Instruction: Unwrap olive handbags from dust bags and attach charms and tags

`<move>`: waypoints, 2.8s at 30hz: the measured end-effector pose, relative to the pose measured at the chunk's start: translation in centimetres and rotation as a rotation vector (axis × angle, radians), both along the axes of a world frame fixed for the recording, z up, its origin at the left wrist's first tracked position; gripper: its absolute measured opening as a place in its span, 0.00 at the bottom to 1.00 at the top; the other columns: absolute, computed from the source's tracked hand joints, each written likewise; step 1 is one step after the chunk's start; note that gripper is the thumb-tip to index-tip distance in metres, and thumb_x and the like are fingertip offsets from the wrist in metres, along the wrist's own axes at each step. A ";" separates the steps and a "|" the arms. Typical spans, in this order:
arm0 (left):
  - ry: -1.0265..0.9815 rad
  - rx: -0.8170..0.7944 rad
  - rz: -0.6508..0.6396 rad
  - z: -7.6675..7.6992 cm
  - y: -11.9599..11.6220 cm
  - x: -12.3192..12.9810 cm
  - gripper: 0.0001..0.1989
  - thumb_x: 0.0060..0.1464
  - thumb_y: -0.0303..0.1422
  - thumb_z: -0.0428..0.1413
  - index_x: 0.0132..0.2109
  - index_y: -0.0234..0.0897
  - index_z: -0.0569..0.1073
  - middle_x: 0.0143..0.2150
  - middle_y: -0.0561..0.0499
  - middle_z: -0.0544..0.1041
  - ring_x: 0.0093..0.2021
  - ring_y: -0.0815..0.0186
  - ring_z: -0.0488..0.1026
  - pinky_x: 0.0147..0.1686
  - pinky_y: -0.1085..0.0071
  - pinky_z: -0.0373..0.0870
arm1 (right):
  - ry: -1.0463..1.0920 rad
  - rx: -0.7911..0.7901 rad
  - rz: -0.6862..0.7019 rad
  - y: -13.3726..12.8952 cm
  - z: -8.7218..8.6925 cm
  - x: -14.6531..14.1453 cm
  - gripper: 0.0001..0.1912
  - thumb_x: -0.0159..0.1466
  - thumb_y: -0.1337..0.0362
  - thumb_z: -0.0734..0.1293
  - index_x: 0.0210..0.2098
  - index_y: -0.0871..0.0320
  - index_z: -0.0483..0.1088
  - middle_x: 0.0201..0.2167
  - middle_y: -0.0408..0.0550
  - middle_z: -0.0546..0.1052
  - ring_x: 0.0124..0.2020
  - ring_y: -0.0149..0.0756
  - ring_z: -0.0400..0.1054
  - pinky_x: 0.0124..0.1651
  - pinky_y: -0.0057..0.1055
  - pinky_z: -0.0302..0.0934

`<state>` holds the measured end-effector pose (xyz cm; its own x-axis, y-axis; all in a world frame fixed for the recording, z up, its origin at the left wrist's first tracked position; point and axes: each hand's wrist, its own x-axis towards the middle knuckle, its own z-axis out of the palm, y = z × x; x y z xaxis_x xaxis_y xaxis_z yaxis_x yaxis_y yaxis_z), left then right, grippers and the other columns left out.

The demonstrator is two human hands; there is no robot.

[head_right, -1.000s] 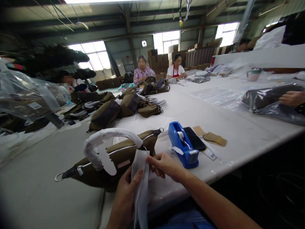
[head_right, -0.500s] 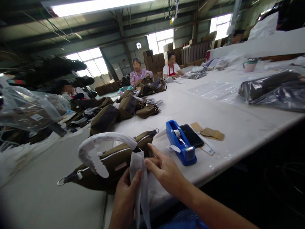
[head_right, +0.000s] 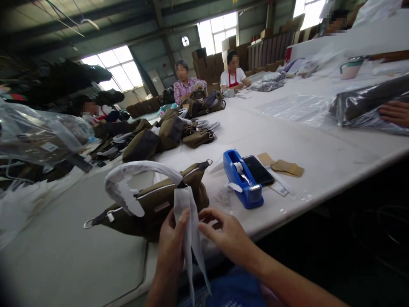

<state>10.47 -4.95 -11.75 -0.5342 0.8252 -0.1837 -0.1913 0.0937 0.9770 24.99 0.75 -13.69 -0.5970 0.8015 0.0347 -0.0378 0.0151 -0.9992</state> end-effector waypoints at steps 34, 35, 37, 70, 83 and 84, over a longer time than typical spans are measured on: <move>-0.030 -0.069 0.093 -4.4 -6.7 2.4 0.25 0.50 0.46 0.66 0.51 0.37 0.74 0.51 0.43 0.80 0.54 0.52 0.77 0.55 0.63 0.72 | -0.151 0.220 0.096 -1.2 -0.2 0.4 0.12 0.69 0.59 0.68 0.35 0.56 0.81 0.30 0.45 0.76 0.35 0.35 0.71 0.40 0.30 0.64; -0.024 -0.072 0.099 -4.4 -6.6 2.4 0.25 0.50 0.46 0.66 0.51 0.37 0.74 0.51 0.43 0.81 0.53 0.53 0.77 0.55 0.63 0.72 | -0.168 0.306 0.029 -0.6 0.3 1.1 0.11 0.70 0.59 0.67 0.39 0.55 0.81 0.34 0.46 0.78 0.38 0.36 0.72 0.43 0.31 0.65; -0.011 -0.086 0.096 -4.4 -6.4 2.3 0.25 0.50 0.47 0.66 0.50 0.37 0.74 0.49 0.44 0.81 0.51 0.54 0.78 0.54 0.64 0.72 | -0.239 0.501 -0.224 1.6 1.2 3.2 0.11 0.71 0.59 0.65 0.46 0.54 0.79 0.42 0.49 0.80 0.45 0.39 0.73 0.52 0.35 0.65; 0.051 -0.158 0.044 -5.6 -5.6 1.2 0.25 0.50 0.49 0.63 0.49 0.37 0.74 0.46 0.45 0.82 0.51 0.52 0.78 0.54 0.62 0.72 | 0.014 -0.208 -0.732 5.1 -2.6 10.0 0.24 0.49 0.48 0.82 0.35 0.58 0.78 0.31 0.46 0.78 0.31 0.31 0.67 0.37 0.28 0.66; 0.103 -0.152 -0.032 -6.8 -6.2 0.4 0.28 0.50 0.50 0.63 0.51 0.35 0.72 0.50 0.41 0.81 0.53 0.50 0.77 0.54 0.60 0.73 | -0.101 -0.087 -0.352 0.1 -2.4 7.3 0.16 0.60 0.50 0.76 0.34 0.58 0.78 0.29 0.46 0.79 0.31 0.33 0.70 0.38 0.28 0.65; 0.120 -0.140 -0.029 -6.7 -6.2 0.4 0.28 0.51 0.50 0.63 0.51 0.35 0.72 0.50 0.41 0.80 0.52 0.50 0.77 0.54 0.60 0.73 | -0.097 -0.089 -0.243 -0.6 -1.7 6.4 0.15 0.62 0.51 0.74 0.34 0.58 0.77 0.29 0.45 0.79 0.32 0.33 0.71 0.38 0.28 0.65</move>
<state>10.90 -11.20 -18.48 -0.5360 0.8110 -0.2344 -0.0693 0.2345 0.9697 31.40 0.13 -15.36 -0.3839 0.9190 -0.0900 0.0521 -0.0757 -0.9958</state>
